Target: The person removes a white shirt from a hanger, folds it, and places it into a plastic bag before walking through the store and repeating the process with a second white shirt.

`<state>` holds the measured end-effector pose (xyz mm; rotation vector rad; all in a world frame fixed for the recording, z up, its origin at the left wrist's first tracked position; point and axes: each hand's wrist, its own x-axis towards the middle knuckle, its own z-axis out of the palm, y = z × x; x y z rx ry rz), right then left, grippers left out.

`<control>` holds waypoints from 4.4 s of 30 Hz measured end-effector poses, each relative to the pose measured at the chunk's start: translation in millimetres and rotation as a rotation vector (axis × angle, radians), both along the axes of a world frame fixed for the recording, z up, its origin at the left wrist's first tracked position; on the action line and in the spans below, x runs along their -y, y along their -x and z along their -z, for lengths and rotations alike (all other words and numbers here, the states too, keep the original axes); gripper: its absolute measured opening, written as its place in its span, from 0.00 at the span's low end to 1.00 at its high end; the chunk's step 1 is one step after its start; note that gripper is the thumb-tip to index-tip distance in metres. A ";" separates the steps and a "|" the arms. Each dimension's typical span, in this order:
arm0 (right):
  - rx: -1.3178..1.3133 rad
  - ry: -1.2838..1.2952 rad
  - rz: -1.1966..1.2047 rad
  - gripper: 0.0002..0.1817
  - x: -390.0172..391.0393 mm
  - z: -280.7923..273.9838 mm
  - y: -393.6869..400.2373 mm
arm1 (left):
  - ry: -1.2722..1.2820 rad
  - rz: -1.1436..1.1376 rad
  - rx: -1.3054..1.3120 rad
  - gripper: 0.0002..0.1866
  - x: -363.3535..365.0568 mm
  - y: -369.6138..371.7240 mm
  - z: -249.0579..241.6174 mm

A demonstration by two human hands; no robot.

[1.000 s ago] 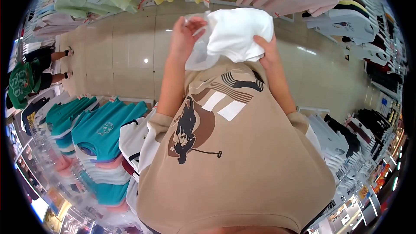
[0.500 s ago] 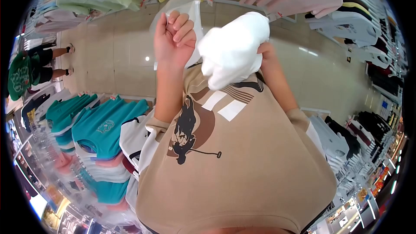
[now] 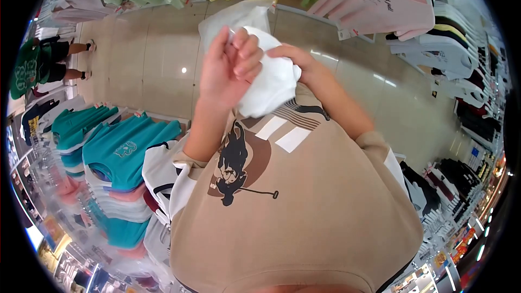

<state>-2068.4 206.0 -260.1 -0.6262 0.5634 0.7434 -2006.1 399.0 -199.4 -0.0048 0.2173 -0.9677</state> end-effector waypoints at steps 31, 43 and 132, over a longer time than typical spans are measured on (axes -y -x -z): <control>0.446 0.721 -0.230 0.24 -19.4 70.1 4.7 | -0.156 -0.014 0.110 0.26 60.0 33.3 45.3; 0.751 0.936 -0.458 0.26 -29.0 68.0 -8.9 | -0.162 -0.050 0.114 0.26 55.2 28.8 56.1; 0.513 1.029 -0.239 0.16 131.1 76.5 153.3 | -0.596 0.112 0.795 0.28 215.2 149.1 -17.0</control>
